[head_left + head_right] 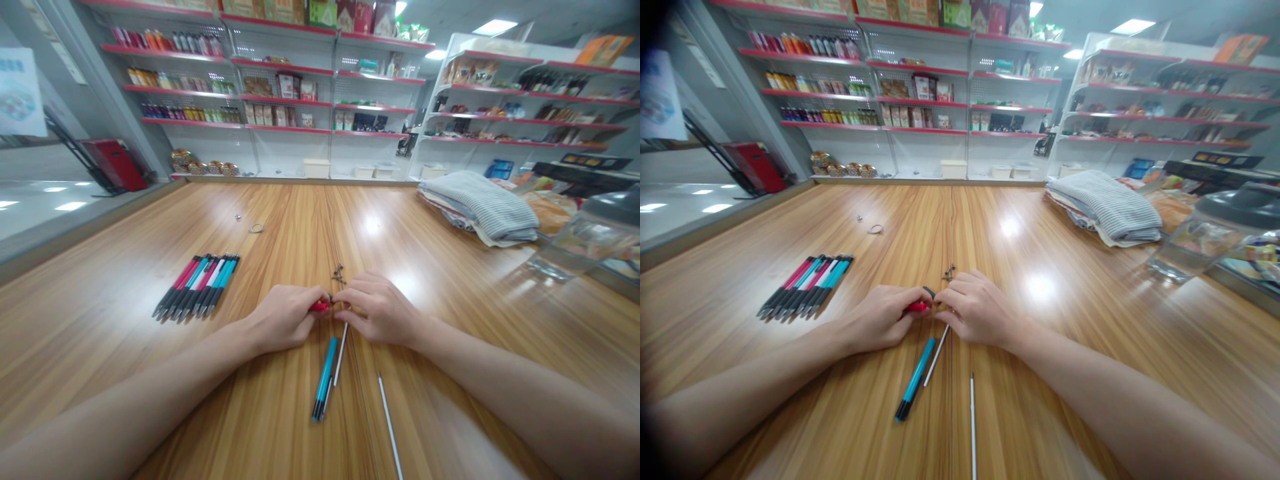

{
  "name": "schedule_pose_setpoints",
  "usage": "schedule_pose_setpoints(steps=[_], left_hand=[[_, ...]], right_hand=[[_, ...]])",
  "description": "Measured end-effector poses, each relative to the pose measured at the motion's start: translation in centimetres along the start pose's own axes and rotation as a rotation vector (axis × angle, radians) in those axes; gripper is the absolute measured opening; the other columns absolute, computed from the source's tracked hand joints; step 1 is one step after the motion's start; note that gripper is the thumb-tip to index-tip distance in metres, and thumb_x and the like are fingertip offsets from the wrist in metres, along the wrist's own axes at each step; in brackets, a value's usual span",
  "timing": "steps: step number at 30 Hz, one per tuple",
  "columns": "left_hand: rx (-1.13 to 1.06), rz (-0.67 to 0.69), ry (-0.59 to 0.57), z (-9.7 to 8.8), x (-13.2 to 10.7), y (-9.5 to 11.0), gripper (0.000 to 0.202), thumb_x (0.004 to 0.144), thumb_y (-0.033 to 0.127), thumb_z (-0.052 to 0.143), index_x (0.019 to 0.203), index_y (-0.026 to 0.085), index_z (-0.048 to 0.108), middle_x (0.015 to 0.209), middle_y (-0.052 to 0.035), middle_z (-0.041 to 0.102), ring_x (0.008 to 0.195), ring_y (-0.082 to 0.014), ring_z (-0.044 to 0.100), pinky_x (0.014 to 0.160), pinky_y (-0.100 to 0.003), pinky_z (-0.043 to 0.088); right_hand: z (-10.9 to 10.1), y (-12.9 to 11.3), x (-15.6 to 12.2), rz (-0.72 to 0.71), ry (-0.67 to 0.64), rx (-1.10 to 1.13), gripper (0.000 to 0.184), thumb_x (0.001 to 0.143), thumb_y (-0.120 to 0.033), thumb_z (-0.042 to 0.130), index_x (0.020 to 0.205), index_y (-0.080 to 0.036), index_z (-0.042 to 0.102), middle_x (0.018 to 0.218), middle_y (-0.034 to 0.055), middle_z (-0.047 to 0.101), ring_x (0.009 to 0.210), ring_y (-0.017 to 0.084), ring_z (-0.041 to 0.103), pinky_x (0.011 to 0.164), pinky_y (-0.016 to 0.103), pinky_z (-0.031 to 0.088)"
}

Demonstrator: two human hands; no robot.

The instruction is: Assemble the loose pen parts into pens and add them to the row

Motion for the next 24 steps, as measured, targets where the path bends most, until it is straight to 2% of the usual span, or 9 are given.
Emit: schedule_pose_setpoints(steps=[3,6,9,13,19,24], left_hand=[[-0.150,-0.034,0.070,-0.02,-0.05,0.69,0.015,0.089,0.023,0.046,0.097,0.018,0.058,0.080,-0.0030,0.066,0.070,-0.0155,0.062,0.063,-0.025,0.042],[-0.286,-0.067,0.111,-0.10,0.07,1.10,0.022,0.093,0.034,0.045,0.090,0.016,0.059,0.071,-0.0012,0.062,0.062,-0.0120,0.055,0.060,-0.023,0.039],[-0.389,-0.094,0.105,-0.09,0.25,0.95,0.027,0.093,0.038,0.046,0.089,0.015,0.059,0.072,-0.0005,0.061,0.063,-0.0107,0.052,0.060,-0.022,0.039],[-0.478,-0.075,0.070,-0.06,0.34,0.63,0.027,0.093,0.040,0.046,0.092,0.015,0.059,0.074,0.0005,0.059,0.066,-0.0101,0.051,0.062,-0.021,0.040],[-0.353,-0.010,0.026,-0.36,0.23,0.96,0.027,0.096,0.037,0.040,0.102,0.018,0.058,0.076,0.0008,0.059,0.068,-0.0112,0.053,0.065,-0.023,0.039],[-0.248,0.018,0.015,-0.43,0.19,1.11,0.028,0.098,0.033,0.033,0.098,0.018,0.057,0.080,-0.0009,0.061,0.072,-0.0128,0.057,0.067,-0.024,0.040]], right_hand=[[-0.28,-0.20,0.00,-0.048,0.067,-0.007,0.010,0.090,-0.024,0.056,0.091,-0.015,0.062,0.075,0.0042,0.060,0.072,0.016,0.050,0.067,0.030,0.036],[-0.63,-0.38,-0.11,-0.073,0.135,0.010,0.011,0.090,-0.019,0.055,0.098,-0.016,0.062,0.077,0.0042,0.060,0.072,0.015,0.050,0.068,0.030,0.038],[-0.76,-0.55,-0.20,-0.091,0.149,0.022,0.015,0.090,-0.017,0.055,0.103,-0.016,0.061,0.080,0.0049,0.062,0.074,0.016,0.051,0.069,0.031,0.041],[-0.67,-0.62,-0.21,-0.085,0.152,0.038,0.008,0.090,-0.017,0.054,0.094,-0.016,0.061,0.079,0.0051,0.062,0.073,0.015,0.051,0.069,0.031,0.042],[-0.77,-0.53,-0.21,-0.071,0.247,0.064,0.002,0.089,-0.016,0.056,0.089,-0.016,0.057,0.077,0.0052,0.062,0.071,0.016,0.051,0.068,0.031,0.042],[-0.72,-0.60,-0.12,-0.077,0.193,0.040,0.004,0.089,-0.018,0.056,0.090,-0.017,0.059,0.078,0.0046,0.061,0.072,0.016,0.050,0.068,0.031,0.042]])
Point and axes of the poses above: each hand's wrist, its own x-axis towards the middle knuckle, its own z-axis out of the palm, y = z × x, the point moved 3 cm from there along x, towards the middle knuckle
